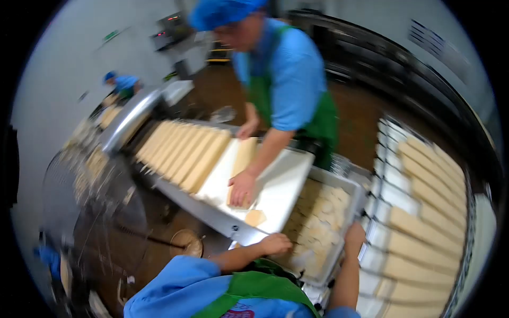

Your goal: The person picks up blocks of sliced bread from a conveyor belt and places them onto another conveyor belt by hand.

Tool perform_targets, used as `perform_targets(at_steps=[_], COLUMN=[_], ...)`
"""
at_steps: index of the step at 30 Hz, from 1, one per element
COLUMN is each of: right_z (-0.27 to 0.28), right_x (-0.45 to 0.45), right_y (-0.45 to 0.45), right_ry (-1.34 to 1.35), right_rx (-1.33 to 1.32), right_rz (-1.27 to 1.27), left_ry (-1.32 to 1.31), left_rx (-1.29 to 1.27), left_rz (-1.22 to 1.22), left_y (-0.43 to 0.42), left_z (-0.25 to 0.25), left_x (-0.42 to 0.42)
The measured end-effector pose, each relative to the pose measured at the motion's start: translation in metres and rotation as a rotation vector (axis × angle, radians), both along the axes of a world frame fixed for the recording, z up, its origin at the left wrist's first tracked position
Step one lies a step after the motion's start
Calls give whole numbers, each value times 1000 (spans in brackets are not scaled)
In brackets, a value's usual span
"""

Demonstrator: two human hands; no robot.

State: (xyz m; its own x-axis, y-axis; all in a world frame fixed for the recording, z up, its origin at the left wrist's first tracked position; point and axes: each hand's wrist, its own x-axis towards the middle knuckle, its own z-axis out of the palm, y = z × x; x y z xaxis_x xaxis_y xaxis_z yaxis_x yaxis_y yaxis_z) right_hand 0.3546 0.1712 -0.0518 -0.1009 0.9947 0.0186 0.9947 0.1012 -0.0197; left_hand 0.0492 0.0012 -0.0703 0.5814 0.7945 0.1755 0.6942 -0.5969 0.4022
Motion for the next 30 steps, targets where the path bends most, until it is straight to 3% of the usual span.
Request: perform_targets(at_steps=[3, 6, 11, 14, 16, 30], right_z=[41, 33, 61, 60, 68, 72], right_x=[-20, -21, -32, -33, -35, -40], right_y=[-18, -15, -25, -25, -25, -27], right_ry=[129, 215, 179, 200, 201, 263], right_rx=[4, 25, 44, 28, 19, -26], right_rz=[-98, -125, -157, -182, -191, -271], left_ry=[4, 81, 100, 20, 175, 102], left_rx=[-65, -96, -97, -75, -100, -17], left_rz=[4, 23, 20, -7, -13, -28], left_y=[0, 1, 0, 2, 2, 1], left_z=[13, 30, 23, 16, 20, 22], left_x=[-1, 3, 2, 0, -1, -1])
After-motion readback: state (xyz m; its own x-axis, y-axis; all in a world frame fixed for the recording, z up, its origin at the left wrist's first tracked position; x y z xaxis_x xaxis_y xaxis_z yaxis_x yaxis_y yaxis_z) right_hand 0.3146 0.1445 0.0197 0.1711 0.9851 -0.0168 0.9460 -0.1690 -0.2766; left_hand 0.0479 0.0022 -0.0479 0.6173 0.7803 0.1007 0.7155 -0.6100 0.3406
